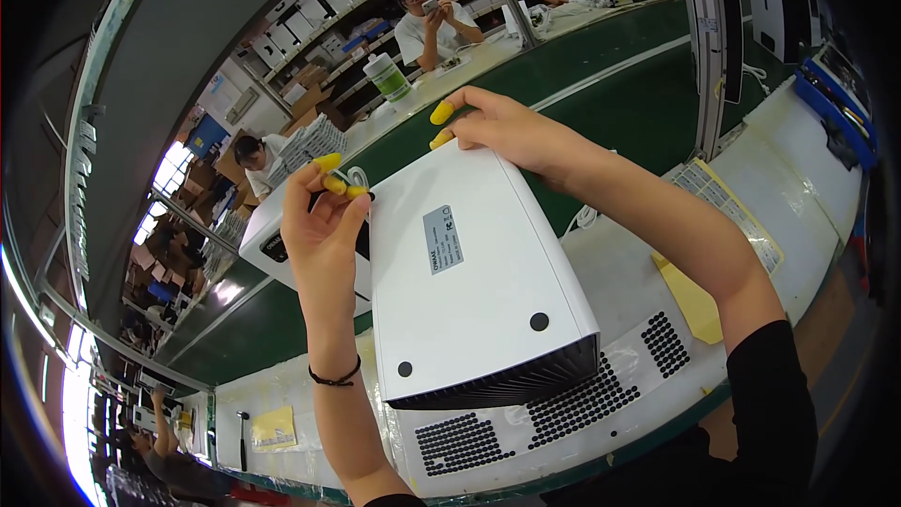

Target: Applying identification labels and inserting rubber feet into the chassis of computer cases on an assembly line.

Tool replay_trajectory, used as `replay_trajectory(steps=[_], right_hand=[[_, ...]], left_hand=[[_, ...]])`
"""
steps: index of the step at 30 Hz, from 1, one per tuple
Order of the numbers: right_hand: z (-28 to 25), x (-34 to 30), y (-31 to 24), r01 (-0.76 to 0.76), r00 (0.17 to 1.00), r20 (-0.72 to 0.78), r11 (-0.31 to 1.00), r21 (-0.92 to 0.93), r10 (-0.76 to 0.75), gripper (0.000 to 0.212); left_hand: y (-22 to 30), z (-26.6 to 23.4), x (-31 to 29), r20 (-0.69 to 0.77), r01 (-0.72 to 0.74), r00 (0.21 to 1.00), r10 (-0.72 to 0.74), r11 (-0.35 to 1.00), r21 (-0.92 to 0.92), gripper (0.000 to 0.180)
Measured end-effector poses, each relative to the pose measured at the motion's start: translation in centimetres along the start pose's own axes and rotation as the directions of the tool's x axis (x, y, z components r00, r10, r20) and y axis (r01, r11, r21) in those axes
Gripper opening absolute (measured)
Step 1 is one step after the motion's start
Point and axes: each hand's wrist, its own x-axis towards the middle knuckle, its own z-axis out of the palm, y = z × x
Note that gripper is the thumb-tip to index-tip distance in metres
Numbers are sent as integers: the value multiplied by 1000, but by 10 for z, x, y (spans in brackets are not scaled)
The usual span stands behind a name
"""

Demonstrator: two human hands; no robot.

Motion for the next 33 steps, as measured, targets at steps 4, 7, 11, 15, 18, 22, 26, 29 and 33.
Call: replay_trajectory(steps=[4,7,11,15,18,22,26,29,33], right_hand=[[-1,-2,2,16,999,-39,1000,14,-16,37],[-2,-3,3,46,999,-25,999,24,-46,37],[-3,-2,5,42,998,-38,999,32,-41,37],[-2,-3,6,55,998,-12,996,70,-54,40],[-4,-2,8,61,998,-9,993,101,-61,43],[-3,-3,7,61,998,-31,997,46,-60,37],[-9,-4,12,49,999,14,997,53,-50,42],[-1,-12,17,67,996,-62,991,120,-60,45],[0,-29,34,443,867,-205,891,-98,-453,42]], left_hand=[[-5,3,8,48,29,998,-31,998,58,41],[-11,5,11,50,1,999,-5,997,80,41],[-21,7,16,37,1,999,-5,992,123,41],[-17,5,18,89,-51,996,29,964,259,43],[-11,7,18,118,-103,990,73,957,272,44],[-7,2,9,164,-142,982,96,945,295,50],[5,-8,-4,302,-130,953,20,928,349,63],[-10,-12,-3,257,-80,965,59,994,72,59],[-23,12,2,19,174,985,-173,971,-166,54]])
